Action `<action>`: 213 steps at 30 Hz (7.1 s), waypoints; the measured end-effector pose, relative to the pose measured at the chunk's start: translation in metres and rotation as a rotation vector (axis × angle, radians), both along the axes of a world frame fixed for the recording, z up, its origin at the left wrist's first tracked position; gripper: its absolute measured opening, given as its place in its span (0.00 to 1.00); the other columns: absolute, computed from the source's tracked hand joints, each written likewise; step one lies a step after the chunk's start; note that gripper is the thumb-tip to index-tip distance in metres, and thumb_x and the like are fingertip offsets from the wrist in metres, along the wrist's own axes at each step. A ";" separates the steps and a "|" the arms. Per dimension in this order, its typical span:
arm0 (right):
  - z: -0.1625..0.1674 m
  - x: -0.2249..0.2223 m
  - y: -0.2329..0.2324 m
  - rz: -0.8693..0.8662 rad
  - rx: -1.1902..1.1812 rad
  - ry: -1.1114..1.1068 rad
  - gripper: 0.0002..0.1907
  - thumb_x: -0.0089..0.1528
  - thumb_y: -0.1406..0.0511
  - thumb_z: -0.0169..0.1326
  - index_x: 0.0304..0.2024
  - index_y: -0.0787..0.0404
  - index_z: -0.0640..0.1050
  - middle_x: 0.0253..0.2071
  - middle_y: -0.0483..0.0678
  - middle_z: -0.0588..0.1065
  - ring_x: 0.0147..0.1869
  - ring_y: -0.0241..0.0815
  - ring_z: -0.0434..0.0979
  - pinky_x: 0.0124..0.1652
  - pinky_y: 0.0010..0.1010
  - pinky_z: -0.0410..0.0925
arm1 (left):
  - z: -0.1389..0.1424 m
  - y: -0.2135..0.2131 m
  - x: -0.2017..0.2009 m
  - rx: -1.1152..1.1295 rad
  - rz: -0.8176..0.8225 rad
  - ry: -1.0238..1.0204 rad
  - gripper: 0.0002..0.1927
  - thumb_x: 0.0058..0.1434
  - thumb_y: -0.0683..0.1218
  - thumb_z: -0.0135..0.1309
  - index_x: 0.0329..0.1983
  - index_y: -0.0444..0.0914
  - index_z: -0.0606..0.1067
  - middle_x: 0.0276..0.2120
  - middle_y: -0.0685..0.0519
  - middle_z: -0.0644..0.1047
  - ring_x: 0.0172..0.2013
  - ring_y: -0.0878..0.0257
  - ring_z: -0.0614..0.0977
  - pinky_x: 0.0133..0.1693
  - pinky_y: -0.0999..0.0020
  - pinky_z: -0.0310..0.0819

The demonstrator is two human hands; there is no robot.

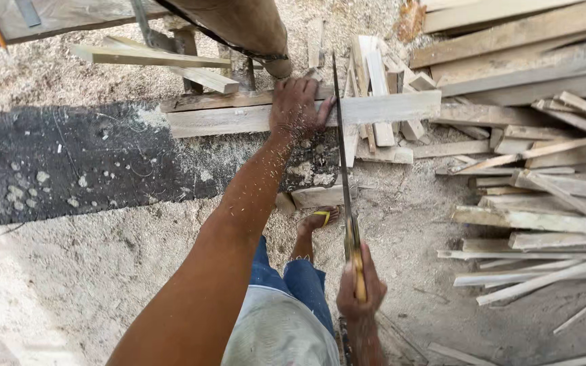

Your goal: The person places a wooden strip on a workbench, measures it with a tape measure, marks it with a pencil using a square, and saws it with a hand saw. They repeat measuring, marking, and sawing on additional strips, then carry a cut board across the workshop.

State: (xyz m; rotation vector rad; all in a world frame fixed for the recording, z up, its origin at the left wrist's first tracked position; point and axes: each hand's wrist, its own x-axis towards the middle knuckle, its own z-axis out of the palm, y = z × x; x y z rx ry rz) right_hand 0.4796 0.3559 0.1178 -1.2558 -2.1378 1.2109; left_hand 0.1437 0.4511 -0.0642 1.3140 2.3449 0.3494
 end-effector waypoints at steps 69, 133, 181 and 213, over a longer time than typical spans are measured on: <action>-0.140 -0.148 0.135 0.028 -0.085 0.121 0.28 0.61 0.74 0.48 0.65 0.74 0.69 0.26 0.42 0.73 0.18 0.29 0.69 0.13 0.21 0.66 | 0.007 0.002 0.013 0.129 0.032 0.071 0.29 0.71 0.65 0.47 0.57 0.35 0.73 0.45 0.42 0.77 0.47 0.54 0.75 0.52 0.51 0.61; -0.089 -0.133 0.116 -0.018 -0.249 0.099 0.30 0.61 0.75 0.49 0.67 0.73 0.68 0.30 0.52 0.77 0.18 0.31 0.69 0.12 0.20 0.64 | -0.004 -0.006 0.013 0.135 -0.013 0.145 0.26 0.69 0.61 0.50 0.59 0.39 0.74 0.47 0.45 0.78 0.46 0.54 0.77 0.53 0.49 0.62; -0.061 -0.049 0.049 -0.005 -0.049 0.042 0.29 0.63 0.75 0.51 0.67 0.73 0.67 0.41 0.56 0.80 0.25 0.32 0.81 0.18 0.18 0.74 | -0.015 -0.008 0.010 0.110 -0.058 0.123 0.33 0.73 0.68 0.45 0.65 0.39 0.72 0.48 0.43 0.77 0.47 0.53 0.75 0.52 0.48 0.62; -0.011 0.071 -0.065 -0.180 -0.036 0.044 0.30 0.61 0.71 0.54 0.68 0.68 0.70 0.40 0.50 0.81 0.35 0.34 0.80 0.35 0.26 0.74 | 0.064 -0.121 0.027 -0.161 -0.051 0.167 0.53 0.65 0.74 0.51 0.81 0.45 0.43 0.74 0.32 0.47 0.72 0.35 0.52 0.65 0.33 0.49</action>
